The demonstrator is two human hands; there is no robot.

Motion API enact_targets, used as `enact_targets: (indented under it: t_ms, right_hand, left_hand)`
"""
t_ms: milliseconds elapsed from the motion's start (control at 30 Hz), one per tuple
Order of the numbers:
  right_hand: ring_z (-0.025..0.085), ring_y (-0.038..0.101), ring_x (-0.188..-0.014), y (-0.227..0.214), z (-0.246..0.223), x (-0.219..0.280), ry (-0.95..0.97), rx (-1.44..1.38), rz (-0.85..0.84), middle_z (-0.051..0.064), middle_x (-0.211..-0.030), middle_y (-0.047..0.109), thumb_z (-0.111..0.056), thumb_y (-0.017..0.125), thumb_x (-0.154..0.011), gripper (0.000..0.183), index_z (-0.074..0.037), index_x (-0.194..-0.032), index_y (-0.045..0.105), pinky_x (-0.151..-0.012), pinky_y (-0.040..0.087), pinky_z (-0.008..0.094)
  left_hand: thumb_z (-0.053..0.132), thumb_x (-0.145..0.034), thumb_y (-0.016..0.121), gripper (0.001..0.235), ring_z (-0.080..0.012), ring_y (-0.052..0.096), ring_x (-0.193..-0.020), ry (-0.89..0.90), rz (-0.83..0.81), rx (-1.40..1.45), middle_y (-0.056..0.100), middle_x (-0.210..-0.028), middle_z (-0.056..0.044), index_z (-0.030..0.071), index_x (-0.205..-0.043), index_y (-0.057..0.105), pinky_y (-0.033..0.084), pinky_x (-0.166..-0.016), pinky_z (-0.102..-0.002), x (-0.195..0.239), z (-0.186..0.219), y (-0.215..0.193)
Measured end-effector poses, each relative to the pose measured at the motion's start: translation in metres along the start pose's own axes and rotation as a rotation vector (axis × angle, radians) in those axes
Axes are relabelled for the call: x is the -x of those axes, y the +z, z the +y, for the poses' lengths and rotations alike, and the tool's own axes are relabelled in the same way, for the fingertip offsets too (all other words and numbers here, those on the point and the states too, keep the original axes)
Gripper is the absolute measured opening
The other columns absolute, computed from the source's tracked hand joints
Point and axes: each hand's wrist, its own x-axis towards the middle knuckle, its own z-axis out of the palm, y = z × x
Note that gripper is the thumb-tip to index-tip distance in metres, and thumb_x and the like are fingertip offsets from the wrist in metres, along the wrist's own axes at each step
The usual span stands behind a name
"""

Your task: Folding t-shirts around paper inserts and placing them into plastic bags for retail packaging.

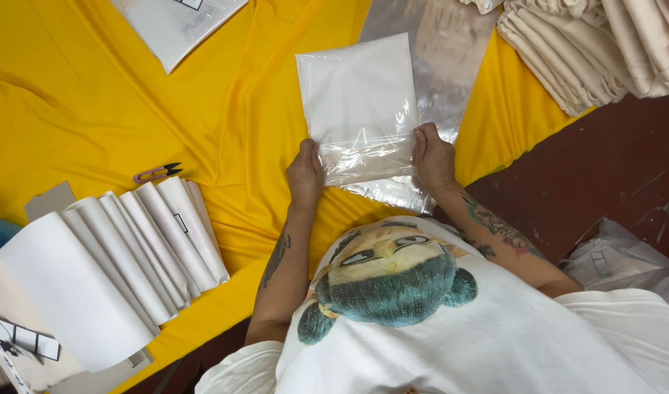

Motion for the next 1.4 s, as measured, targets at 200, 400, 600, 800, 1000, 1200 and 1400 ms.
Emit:
enact_targets:
  t_ms: [200,400,600,800,1000,1200,1400]
  right_hand:
    - [0.039,0.074,-0.073,0.007,0.017,-0.014,-0.041,0.305,0.046,0.017,-0.065,0.069,-0.034,0.048,-0.116,0.026,-0.012,-0.105,0.058,-0.071,0.057,0.051]
    - [0.039,0.075,-0.07,0.015,0.038,-0.035,-0.104,0.574,0.057,0.015,-0.064,0.068,-0.046,0.052,-0.112,0.039,-0.015,-0.091,0.062,-0.069,0.059,0.051]
    - [0.045,0.074,-0.091,-0.003,0.02,-0.054,0.132,0.547,-0.043,0.021,-0.081,0.073,-0.041,0.05,-0.109,0.033,-0.012,-0.102,0.064,-0.083,0.055,0.057]
    - [0.049,0.069,-0.104,-0.012,0.019,-0.057,0.291,0.385,-0.088,0.027,-0.098,0.073,-0.052,0.031,-0.113,0.054,-0.011,-0.113,0.066,-0.092,0.051,0.06]
    - [0.041,0.067,-0.11,0.001,0.033,-0.082,0.328,0.242,-0.274,0.014,-0.102,0.075,-0.077,0.043,-0.1,0.066,-0.021,-0.108,0.078,-0.093,0.054,0.049]
    - [0.006,0.047,-0.041,-0.009,-0.007,-0.081,0.71,-0.982,-0.449,-0.005,-0.055,0.052,-0.037,0.069,-0.096,0.029,-0.011,-0.084,0.068,-0.041,0.038,0.014]
    - [0.025,0.076,-0.069,-0.065,-0.12,-0.081,0.635,-1.454,-0.512,0.011,-0.087,0.075,-0.029,0.066,-0.095,0.028,-0.003,-0.103,0.068,-0.071,0.064,0.044]
  left_hand:
    - [0.026,-0.112,0.04,0.02,-0.0369,0.076,-0.082,-0.219,-0.114,-0.188,0.074,-0.084,-0.018,0.015,-0.113,0.056,0.06,-0.079,-0.049,-0.012,0.018,-0.002]
    - [0.033,-0.111,0.037,0.025,-0.0407,0.076,-0.086,-0.329,-0.21,-0.251,0.074,-0.084,-0.02,0.015,-0.114,0.055,0.059,-0.081,-0.052,-0.021,0.018,-0.006]
    - [0.016,-0.103,0.057,0.038,-0.0385,0.071,-0.105,-0.334,-0.13,-0.191,0.07,-0.117,-0.022,0.012,-0.14,0.046,0.057,-0.088,-0.054,-0.021,0.021,-0.03]
    - [0.003,-0.102,0.058,0.051,-0.0302,0.058,-0.109,0.325,-0.047,-0.398,0.058,-0.118,-0.012,0.026,-0.147,0.058,0.049,-0.084,-0.038,-0.013,-0.015,-0.033]
    - [0.014,-0.101,0.061,0.046,-0.0264,0.054,-0.108,0.369,-0.034,-0.332,0.061,-0.114,-0.007,0.031,-0.144,0.061,0.044,-0.085,-0.038,-0.023,-0.025,-0.032]
    - [0.013,-0.102,0.06,0.046,-0.0285,0.053,-0.116,0.378,0.008,-0.224,0.059,-0.123,-0.007,0.031,-0.144,0.061,0.041,-0.091,-0.038,-0.032,-0.024,-0.048]
    - [0.02,-0.108,0.05,0.021,-0.0336,0.051,-0.136,0.359,0.242,0.188,0.066,-0.137,-0.01,0.009,-0.111,0.067,0.032,-0.116,-0.047,-0.057,0.045,-0.106]
